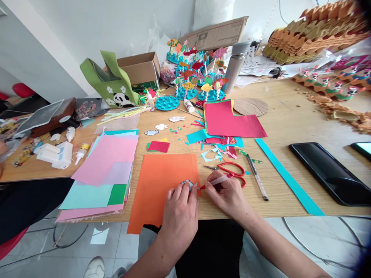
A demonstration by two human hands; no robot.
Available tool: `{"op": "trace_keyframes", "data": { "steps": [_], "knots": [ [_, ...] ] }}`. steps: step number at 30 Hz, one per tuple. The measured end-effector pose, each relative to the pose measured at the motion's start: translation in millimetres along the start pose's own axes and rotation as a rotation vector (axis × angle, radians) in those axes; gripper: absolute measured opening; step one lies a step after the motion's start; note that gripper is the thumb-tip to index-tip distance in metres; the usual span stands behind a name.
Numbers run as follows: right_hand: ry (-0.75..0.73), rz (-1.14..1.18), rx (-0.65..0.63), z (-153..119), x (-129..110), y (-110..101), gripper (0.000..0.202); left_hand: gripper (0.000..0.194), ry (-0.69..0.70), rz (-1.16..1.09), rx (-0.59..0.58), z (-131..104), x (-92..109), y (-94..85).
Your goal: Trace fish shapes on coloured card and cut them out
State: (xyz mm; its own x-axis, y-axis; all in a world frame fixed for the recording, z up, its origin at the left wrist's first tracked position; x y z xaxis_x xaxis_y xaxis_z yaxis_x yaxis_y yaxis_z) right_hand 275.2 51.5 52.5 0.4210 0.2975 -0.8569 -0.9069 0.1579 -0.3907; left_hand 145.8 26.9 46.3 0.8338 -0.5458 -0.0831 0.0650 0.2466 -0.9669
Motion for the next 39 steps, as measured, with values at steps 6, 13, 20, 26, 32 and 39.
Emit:
{"op": "trace_keyframes", "data": {
  "steps": [6, 13, 20, 26, 32, 39],
  "knots": [
    [-0.042, -0.012, 0.014, -1.3, -2.5, -1.4, 0.022, 0.032, 0.015, 0.010, 0.013, -0.9, 0.7, -0.5],
    [-0.064, -0.007, 0.016, 0.7, -4.7, -0.6, 0.023, 0.030, 0.009, -0.008, -0.007, -1.7, 0.2, -1.2],
    [-0.077, -0.020, 0.020, 2.6, -5.1, -0.9, 0.021, 0.032, 0.058, 0.005, 0.006, -1.6, 0.9, -4.3],
    [-0.080, -0.004, 0.019, 2.1, -6.8, -1.1, 0.023, 0.034, 0.068, 0.025, 0.016, -2.2, 2.1, -4.6],
    [-0.100, -0.007, 0.025, 2.4, -8.3, -2.0, 0.023, 0.035, 0.070, 0.030, 0.015, -1.7, 1.9, -4.5],
    [-0.104, -0.003, 0.028, 1.2, -8.6, -1.7, 0.023, 0.034, 0.072, 0.040, 0.013, -1.2, 1.8, -4.3]
  ]
}}
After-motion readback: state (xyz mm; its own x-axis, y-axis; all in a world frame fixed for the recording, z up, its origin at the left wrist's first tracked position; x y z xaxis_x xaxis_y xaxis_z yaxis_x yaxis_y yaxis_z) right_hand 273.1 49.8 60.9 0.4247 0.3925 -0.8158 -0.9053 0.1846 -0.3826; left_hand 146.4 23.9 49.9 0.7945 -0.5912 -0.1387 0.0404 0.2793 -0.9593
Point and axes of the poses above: each hand's wrist, its own z-axis towards the middle knuckle, its own y-axis out of the palm, x = y × z, the point moved 7 cm from there along z, towards the middle knuckle, and after that the axes turned 11 degrees about z, right-handed, at the moved point
